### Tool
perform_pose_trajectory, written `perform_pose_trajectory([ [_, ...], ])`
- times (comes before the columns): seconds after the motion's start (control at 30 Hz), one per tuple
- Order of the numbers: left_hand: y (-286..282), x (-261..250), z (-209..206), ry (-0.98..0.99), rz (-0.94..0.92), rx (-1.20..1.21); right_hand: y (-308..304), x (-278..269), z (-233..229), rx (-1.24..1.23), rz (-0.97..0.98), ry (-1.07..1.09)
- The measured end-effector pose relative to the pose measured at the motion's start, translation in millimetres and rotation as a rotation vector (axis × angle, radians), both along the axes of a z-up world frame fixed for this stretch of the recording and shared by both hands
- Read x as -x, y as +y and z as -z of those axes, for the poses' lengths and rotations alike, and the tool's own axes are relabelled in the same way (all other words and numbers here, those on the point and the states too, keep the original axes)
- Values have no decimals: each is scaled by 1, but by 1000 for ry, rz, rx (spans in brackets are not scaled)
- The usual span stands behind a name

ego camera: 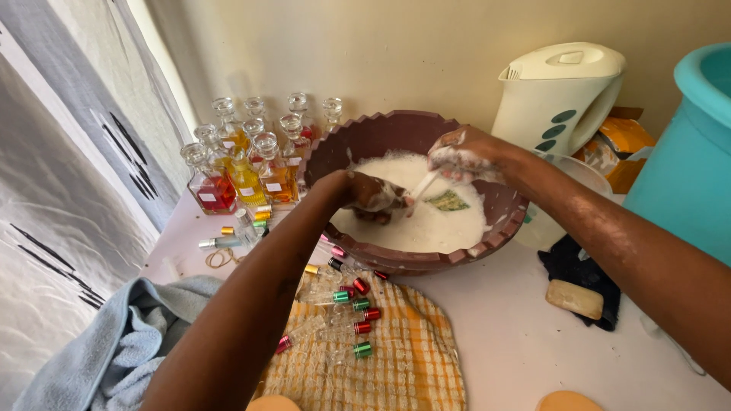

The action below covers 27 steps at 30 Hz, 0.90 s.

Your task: The person washes small perfume bottles in a basin filled with soapy water. The person scrubs the bottles with a sponge, rinses them in the water, and sets them aside near a collection of larger perfume bottles.

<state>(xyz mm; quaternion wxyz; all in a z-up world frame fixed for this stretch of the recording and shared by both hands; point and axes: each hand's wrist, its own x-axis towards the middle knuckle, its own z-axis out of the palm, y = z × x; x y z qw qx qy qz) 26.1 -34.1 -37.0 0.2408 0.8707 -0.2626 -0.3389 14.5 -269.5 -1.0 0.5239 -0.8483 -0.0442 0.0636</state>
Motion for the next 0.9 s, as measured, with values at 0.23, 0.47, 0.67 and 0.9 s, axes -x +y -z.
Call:
perform_pose_trajectory([
  [0.23, 0, -3, 18, -355, -6, -124, -13, 26, -47, -93, -137, 117],
  [0.47, -2, 33, -30, -454, -10, -94, 12, 59, -75, 90, -529, 252],
  [0.67, 4, -7, 6, -442, -27, 75, -11, 54, -60, -229, -695, 141],
  [0.9, 12, 21, -14, -400, -49, 40, -33, 12, 0, -532, -970, 273],
])
